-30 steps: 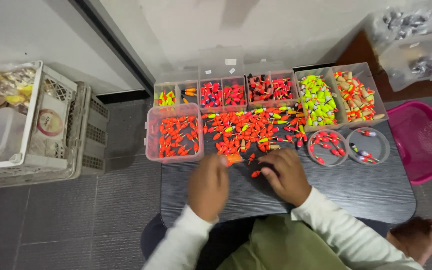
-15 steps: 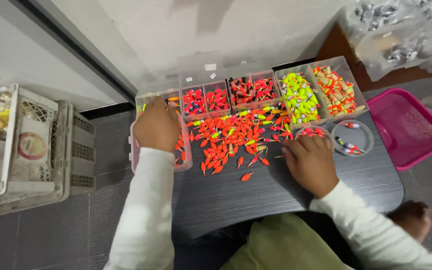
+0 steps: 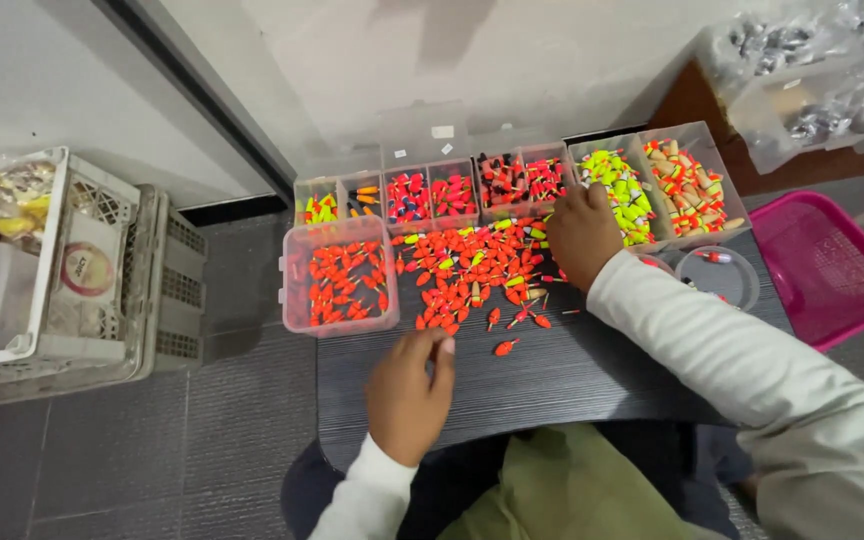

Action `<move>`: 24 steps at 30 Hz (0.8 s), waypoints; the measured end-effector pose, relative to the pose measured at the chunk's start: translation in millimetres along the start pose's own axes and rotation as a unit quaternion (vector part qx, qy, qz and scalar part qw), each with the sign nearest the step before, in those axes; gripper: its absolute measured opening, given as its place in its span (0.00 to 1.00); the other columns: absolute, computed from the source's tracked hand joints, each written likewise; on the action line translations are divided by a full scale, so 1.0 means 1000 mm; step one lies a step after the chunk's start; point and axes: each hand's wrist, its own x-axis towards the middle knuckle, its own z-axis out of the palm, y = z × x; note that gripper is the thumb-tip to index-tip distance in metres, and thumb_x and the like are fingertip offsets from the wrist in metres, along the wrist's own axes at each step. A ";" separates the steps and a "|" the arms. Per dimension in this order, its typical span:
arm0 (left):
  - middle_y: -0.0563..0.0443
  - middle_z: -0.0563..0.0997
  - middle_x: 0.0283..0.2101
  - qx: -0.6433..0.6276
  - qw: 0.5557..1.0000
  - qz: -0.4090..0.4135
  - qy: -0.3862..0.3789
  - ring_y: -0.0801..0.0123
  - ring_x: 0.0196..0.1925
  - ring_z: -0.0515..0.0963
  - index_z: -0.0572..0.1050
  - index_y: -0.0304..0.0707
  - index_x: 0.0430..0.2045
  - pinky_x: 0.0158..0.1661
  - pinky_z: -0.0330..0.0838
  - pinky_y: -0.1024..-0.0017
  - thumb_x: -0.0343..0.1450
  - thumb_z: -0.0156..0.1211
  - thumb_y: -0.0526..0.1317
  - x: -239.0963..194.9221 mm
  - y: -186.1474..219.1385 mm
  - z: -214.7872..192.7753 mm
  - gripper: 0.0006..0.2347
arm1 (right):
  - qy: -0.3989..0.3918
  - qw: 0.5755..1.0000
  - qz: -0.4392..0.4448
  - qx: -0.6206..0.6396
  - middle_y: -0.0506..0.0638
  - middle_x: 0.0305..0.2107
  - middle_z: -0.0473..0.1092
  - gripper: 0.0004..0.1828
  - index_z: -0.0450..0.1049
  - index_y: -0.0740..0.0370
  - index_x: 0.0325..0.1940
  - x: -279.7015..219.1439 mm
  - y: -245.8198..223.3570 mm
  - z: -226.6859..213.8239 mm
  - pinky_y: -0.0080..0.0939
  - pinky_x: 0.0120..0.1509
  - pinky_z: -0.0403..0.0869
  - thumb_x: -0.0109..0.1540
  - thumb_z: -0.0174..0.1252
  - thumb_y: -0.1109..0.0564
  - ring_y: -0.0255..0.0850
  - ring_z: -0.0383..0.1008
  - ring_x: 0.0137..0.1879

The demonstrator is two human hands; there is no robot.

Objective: The person sits on the floor and assembles small, colorful fishing floats by hand. They pick up individual float components from a pile on a low table and fit them together, then place the completed items into a nearby container.

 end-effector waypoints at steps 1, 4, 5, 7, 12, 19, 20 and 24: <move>0.57 0.82 0.34 0.000 1.000 0.001 0.001 0.59 0.37 0.81 0.77 0.47 0.34 0.35 0.69 0.58 0.73 0.49 0.46 -0.005 -0.004 0.006 0.09 | 0.001 1.000 0.001 -0.001 0.36 0.29 0.69 0.10 0.76 0.35 0.26 -0.002 0.002 -0.003 0.47 0.57 0.60 0.61 0.54 0.49 0.41 0.66 0.44; 0.57 0.82 0.35 -0.074 0.997 -0.015 0.004 0.64 0.36 0.81 0.77 0.47 0.34 0.37 0.70 0.64 0.71 0.52 0.42 -0.017 -0.015 0.022 0.06 | 0.087 0.994 0.004 0.067 0.39 0.26 0.71 0.09 0.76 0.39 0.26 -0.014 0.007 -0.028 0.50 0.58 0.65 0.60 0.56 0.52 0.44 0.70 0.42; 0.54 0.81 0.39 -0.123 0.992 -0.003 -0.004 0.65 0.39 0.81 0.76 0.44 0.39 0.41 0.72 0.66 0.72 0.52 0.43 -0.019 -0.016 0.027 0.08 | 0.146 0.980 0.016 0.137 0.41 0.24 0.71 0.07 0.75 0.44 0.27 -0.023 0.008 -0.047 0.50 0.51 0.64 0.60 0.55 0.51 0.46 0.70 0.38; 0.50 0.79 0.43 -0.172 0.985 0.007 -0.011 0.65 0.42 0.81 0.75 0.42 0.44 0.44 0.73 0.68 0.74 0.51 0.44 -0.020 -0.023 0.043 0.10 | 0.204 0.957 0.024 0.205 0.43 0.22 0.71 0.07 0.73 0.48 0.29 -0.045 0.000 -0.081 0.50 0.44 0.64 0.60 0.55 0.50 0.47 0.70 0.35; 0.46 0.76 0.47 -0.244 0.964 0.101 -0.038 0.64 0.38 0.77 0.71 0.37 0.48 0.42 0.74 0.67 0.78 0.38 0.43 -0.009 -0.023 0.064 0.14 | 0.119 0.668 0.062 0.732 0.43 0.30 0.73 0.07 0.75 0.53 0.37 -0.112 -0.058 -0.095 0.38 0.48 0.68 0.61 0.63 0.49 0.37 0.72 0.40; 0.51 0.76 0.32 -0.196 0.974 0.094 -0.066 0.61 0.34 0.77 0.71 0.39 0.34 0.38 0.68 0.64 0.77 0.42 0.41 -0.008 -0.040 0.078 0.09 | 0.129 0.569 0.109 0.805 0.44 0.33 0.77 0.08 0.73 0.56 0.39 -0.134 -0.084 -0.085 0.35 0.45 0.72 0.61 0.64 0.54 0.33 0.76 0.38; 0.50 0.77 0.33 -0.186 0.976 0.091 -0.068 0.59 0.35 0.77 0.71 0.38 0.35 0.38 0.68 0.63 0.77 0.43 0.40 -0.008 -0.042 0.079 0.09 | 0.140 0.563 0.099 0.808 0.45 0.33 0.75 0.06 0.73 0.55 0.39 -0.133 -0.083 -0.088 0.35 0.46 0.72 0.62 0.63 0.55 0.34 0.76 0.38; 0.46 0.77 0.35 -0.148 0.982 0.113 -0.039 0.55 0.37 0.76 0.71 0.36 0.37 0.38 0.68 0.61 0.77 0.43 0.39 -0.011 -0.051 0.088 0.08 | 0.185 0.629 0.067 0.752 0.45 0.27 0.70 0.07 0.74 0.56 0.39 -0.128 -0.082 -0.092 0.39 0.44 0.68 0.63 0.60 0.51 0.40 0.68 0.38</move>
